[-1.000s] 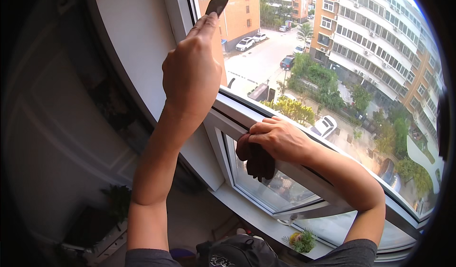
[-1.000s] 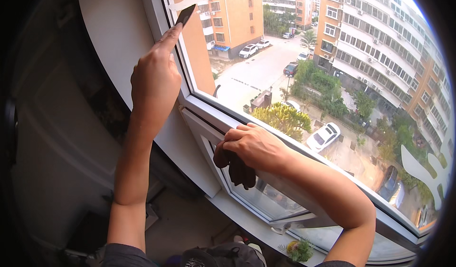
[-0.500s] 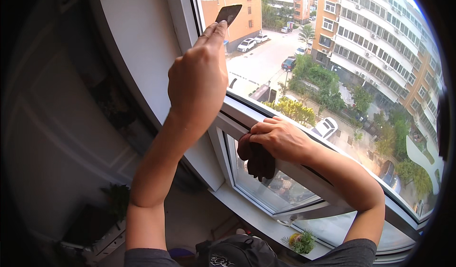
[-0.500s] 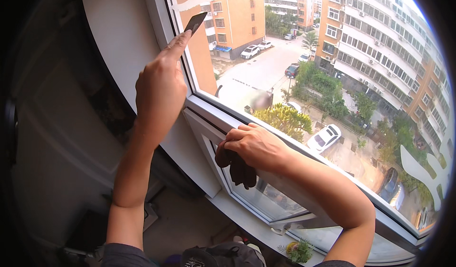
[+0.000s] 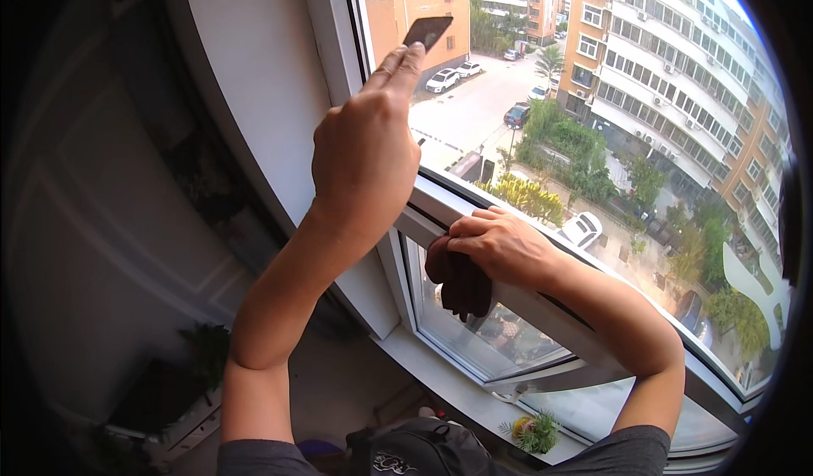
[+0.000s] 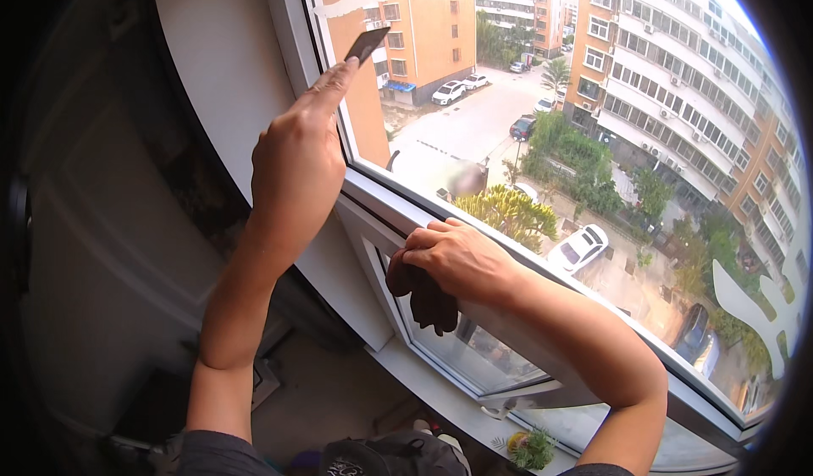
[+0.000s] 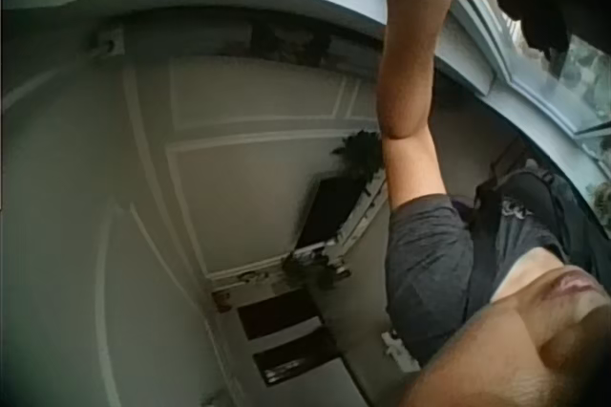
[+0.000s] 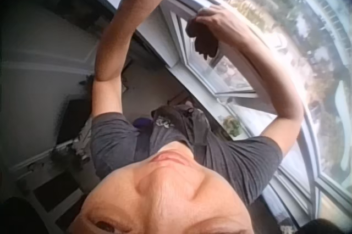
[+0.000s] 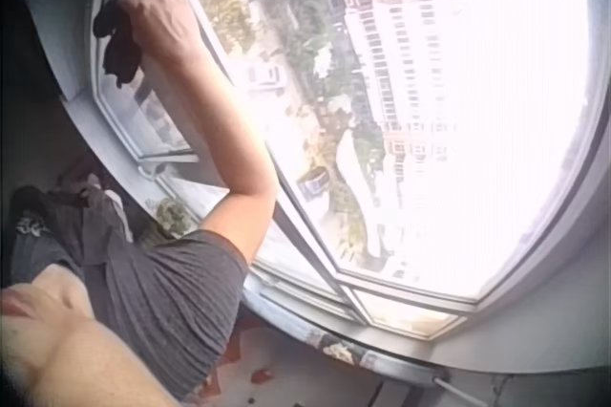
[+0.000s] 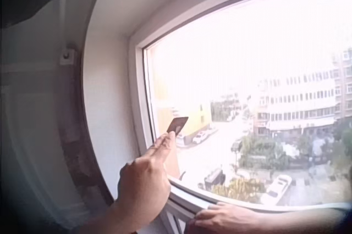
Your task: The person uses a scraper to remove residue from the window frame and glass, followed by wiping the area with a cloth. The task involves alternating between scraping and wiping motions to clean the window surface and frame.
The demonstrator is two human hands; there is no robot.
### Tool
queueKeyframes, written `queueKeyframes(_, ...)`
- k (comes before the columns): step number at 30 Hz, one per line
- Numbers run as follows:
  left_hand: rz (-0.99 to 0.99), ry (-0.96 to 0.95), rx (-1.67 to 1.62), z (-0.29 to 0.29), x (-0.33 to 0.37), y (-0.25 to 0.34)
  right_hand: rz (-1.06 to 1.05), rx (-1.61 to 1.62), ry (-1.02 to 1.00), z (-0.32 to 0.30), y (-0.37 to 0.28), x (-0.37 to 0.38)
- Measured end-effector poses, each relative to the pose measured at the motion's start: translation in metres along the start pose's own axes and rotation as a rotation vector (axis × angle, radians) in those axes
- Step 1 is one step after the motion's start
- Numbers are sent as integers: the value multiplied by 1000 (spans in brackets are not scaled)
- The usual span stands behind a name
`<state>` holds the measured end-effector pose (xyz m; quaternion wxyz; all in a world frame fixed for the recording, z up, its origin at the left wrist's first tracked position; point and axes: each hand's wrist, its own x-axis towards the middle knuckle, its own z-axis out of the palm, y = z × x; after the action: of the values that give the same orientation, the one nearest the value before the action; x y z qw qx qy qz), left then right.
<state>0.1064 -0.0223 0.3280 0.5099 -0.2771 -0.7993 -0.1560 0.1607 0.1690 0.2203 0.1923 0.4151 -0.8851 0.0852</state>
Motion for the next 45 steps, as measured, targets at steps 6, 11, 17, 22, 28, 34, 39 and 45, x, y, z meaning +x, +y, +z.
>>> queueKeyframes(6, -6, -25, -22, -2, -3, 3, 14, 11, -3, 2, -1, 2)
queueKeyframes(11, -28, -25, -13, -5, 2, 2, -3, -3, 10, 3, 1, 1)
queueKeyframes(17, 14, -80, 30, -5, -13, 11, 14, -3, -17, 1, 0, 2)
queueKeyframes(22, -22, -42, -24, -9, 5, 3, 31, 25, -49, -1, -3, 4)
queueKeyframes(28, -17, -25, 42, -1, -1, 4, 33, 8, -79, -4, -3, 4)
queueKeyframes(34, -10, -32, 18, 2, -4, 2, 39, 22, -72, -2, 0, 3)
queueKeyframes(39, -8, 11, 5, 0, 3, 1, 29, 17, -78, -3, -1, 4)
queueKeyframes(45, -17, -70, 40, 4, -12, 0, 6, -4, -29, -1, 0, 5)
